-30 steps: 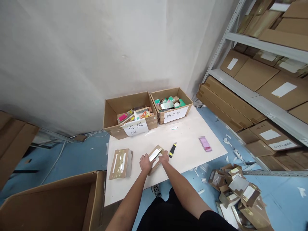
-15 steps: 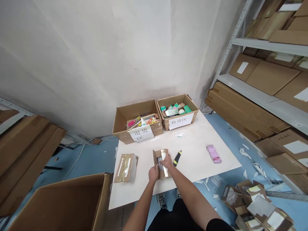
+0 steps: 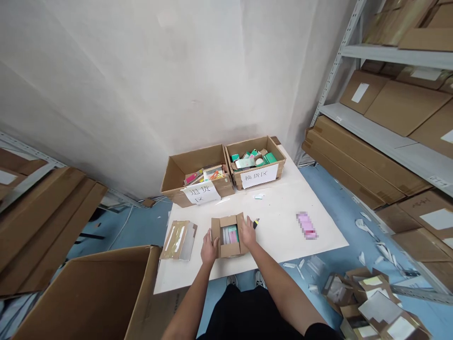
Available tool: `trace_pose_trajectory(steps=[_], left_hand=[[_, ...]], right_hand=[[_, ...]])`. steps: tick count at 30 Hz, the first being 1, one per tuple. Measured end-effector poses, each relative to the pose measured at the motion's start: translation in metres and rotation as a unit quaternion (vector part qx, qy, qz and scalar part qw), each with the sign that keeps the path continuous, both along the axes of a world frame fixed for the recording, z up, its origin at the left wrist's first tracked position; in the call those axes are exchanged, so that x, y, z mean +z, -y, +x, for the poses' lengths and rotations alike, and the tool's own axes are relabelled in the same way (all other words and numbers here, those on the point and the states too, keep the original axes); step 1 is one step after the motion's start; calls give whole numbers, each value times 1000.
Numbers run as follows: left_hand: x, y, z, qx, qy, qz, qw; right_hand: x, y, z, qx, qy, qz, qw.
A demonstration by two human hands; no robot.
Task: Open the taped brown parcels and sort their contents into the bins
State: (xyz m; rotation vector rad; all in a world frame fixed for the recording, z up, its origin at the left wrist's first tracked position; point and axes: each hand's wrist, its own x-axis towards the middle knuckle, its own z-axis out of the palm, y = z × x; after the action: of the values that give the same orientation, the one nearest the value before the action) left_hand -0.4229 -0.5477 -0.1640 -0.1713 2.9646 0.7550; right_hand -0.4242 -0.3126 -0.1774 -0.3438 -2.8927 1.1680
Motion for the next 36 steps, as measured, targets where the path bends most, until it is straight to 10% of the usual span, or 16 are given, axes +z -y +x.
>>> trace_pose_trajectory(steps=[8, 17, 24, 36], left_hand=[[36, -25, 7, -211, 26, -124, 969], [18, -50, 39, -246, 81, -125, 958], [28, -27, 27, -288, 71, 32, 955], [4, -30, 32, -264, 75, -63, 960]], right_hand=[[12, 7, -7, 323, 44, 166, 931], [2, 8, 0, 306, -16, 172, 936], [9, 7, -37, 231, 71, 187, 952], [1, 2, -49, 254, 108, 178, 945]])
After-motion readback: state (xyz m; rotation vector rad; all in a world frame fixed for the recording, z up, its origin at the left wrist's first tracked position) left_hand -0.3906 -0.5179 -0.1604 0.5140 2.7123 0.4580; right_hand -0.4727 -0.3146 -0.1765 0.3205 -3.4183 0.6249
